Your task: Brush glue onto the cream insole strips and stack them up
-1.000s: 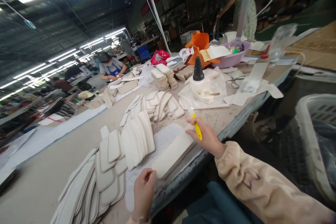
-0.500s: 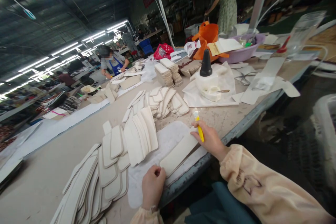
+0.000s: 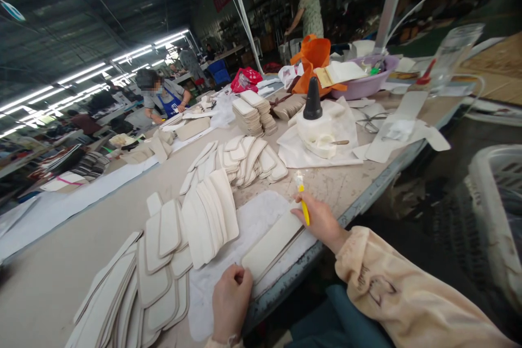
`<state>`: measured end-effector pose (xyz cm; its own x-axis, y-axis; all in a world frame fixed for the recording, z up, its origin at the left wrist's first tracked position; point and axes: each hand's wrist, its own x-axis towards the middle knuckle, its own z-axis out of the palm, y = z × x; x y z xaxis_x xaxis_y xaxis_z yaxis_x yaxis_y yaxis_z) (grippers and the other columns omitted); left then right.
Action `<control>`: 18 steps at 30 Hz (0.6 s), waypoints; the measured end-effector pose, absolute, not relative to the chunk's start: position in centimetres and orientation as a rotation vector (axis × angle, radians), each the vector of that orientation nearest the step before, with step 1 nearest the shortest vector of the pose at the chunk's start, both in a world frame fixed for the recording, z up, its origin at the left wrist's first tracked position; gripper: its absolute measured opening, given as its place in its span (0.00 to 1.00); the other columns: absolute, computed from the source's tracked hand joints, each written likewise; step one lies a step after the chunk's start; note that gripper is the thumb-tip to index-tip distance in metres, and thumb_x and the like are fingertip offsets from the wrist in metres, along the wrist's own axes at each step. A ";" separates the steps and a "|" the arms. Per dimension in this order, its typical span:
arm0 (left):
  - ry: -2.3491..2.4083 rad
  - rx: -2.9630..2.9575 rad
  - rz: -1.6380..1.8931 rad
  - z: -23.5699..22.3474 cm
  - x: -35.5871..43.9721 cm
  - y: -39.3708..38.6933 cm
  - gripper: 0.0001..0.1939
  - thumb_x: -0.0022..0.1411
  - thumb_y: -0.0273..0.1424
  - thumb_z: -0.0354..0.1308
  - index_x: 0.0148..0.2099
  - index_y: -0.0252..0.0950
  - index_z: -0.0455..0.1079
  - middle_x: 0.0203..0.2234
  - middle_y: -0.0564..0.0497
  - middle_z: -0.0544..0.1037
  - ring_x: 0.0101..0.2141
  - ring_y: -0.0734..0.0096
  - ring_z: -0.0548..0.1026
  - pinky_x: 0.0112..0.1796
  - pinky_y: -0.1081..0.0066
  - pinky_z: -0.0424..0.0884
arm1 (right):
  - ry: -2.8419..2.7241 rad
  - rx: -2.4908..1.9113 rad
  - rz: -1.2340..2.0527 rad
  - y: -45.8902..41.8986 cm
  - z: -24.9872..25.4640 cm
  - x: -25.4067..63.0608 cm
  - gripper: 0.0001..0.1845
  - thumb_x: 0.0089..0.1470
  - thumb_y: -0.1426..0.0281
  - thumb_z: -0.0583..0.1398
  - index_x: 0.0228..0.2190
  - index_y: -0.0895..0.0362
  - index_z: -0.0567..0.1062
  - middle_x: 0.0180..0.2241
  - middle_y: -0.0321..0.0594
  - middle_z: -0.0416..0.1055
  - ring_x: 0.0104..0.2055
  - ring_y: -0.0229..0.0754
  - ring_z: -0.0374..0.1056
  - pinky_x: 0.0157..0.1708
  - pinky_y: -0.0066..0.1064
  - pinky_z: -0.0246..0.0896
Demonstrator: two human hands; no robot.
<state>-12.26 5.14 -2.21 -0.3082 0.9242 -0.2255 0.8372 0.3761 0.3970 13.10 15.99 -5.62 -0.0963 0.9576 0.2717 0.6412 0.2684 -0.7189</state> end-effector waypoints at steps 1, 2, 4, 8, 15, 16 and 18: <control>2.227 1.525 0.277 -2.2 -12.3 5.2 0.13 0.57 0.36 0.48 0.24 0.40 0.65 0.18 0.55 0.72 0.25 0.68 0.70 0.30 0.71 0.58 | -1.835 -1.452 0.553 16.0 -5.7 13.2 0.11 0.54 0.69 0.58 0.40 0.53 0.63 0.35 0.40 0.73 0.36 0.45 0.72 0.36 0.34 0.65; 2.224 1.526 0.266 -2.2 -12.3 5.2 0.13 0.58 0.37 0.48 0.24 0.40 0.64 0.19 0.55 0.72 0.25 0.68 0.70 0.30 0.71 0.58 | -1.850 -1.450 0.546 16.0 -5.7 13.2 0.11 0.54 0.70 0.58 0.40 0.53 0.63 0.35 0.39 0.72 0.36 0.45 0.72 0.36 0.33 0.65; 2.211 1.526 0.240 -2.2 -12.4 5.3 0.13 0.58 0.38 0.47 0.24 0.40 0.65 0.19 0.54 0.72 0.26 0.67 0.71 0.30 0.70 0.58 | -1.882 -1.447 0.525 16.0 -5.7 13.3 0.10 0.55 0.71 0.57 0.41 0.54 0.63 0.35 0.39 0.72 0.37 0.43 0.71 0.37 0.33 0.64; 2.193 1.504 0.212 -2.4 -12.7 5.5 0.14 0.58 0.39 0.47 0.24 0.41 0.65 0.20 0.54 0.73 0.26 0.65 0.71 0.31 0.69 0.59 | -1.939 -1.451 0.480 16.1 -5.6 13.4 0.10 0.55 0.74 0.56 0.41 0.54 0.64 0.35 0.39 0.71 0.38 0.42 0.70 0.38 0.33 0.64; 2.192 1.488 0.158 -2.6 -13.2 5.7 0.15 0.57 0.42 0.47 0.25 0.41 0.67 0.20 0.53 0.74 0.28 0.62 0.73 0.32 0.68 0.61 | -1.985 -1.459 0.437 16.3 -5.6 13.5 0.10 0.54 0.75 0.57 0.40 0.55 0.66 0.35 0.42 0.71 0.39 0.44 0.69 0.39 0.33 0.63; 2.189 1.489 0.144 -2.6 -13.3 5.8 0.15 0.57 0.42 0.47 0.25 0.41 0.67 0.20 0.53 0.74 0.28 0.62 0.73 0.32 0.69 0.61 | -1.991 -1.464 0.429 16.3 -5.5 13.5 0.10 0.55 0.75 0.57 0.40 0.55 0.66 0.35 0.42 0.71 0.39 0.44 0.68 0.40 0.34 0.63; 2.188 1.506 0.142 -2.8 -13.3 5.9 0.15 0.56 0.43 0.47 0.24 0.41 0.67 0.20 0.53 0.74 0.28 0.62 0.73 0.32 0.69 0.62 | -2.001 -1.481 0.386 16.2 -5.0 13.6 0.08 0.55 0.75 0.57 0.39 0.55 0.67 0.35 0.43 0.72 0.40 0.46 0.68 0.41 0.37 0.63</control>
<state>-13.26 5.87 -2.77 -0.2815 0.9032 -0.3240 0.8538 0.3899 0.3450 13.64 16.21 -5.03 -0.1858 0.9357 0.2999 0.7572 0.3308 -0.5632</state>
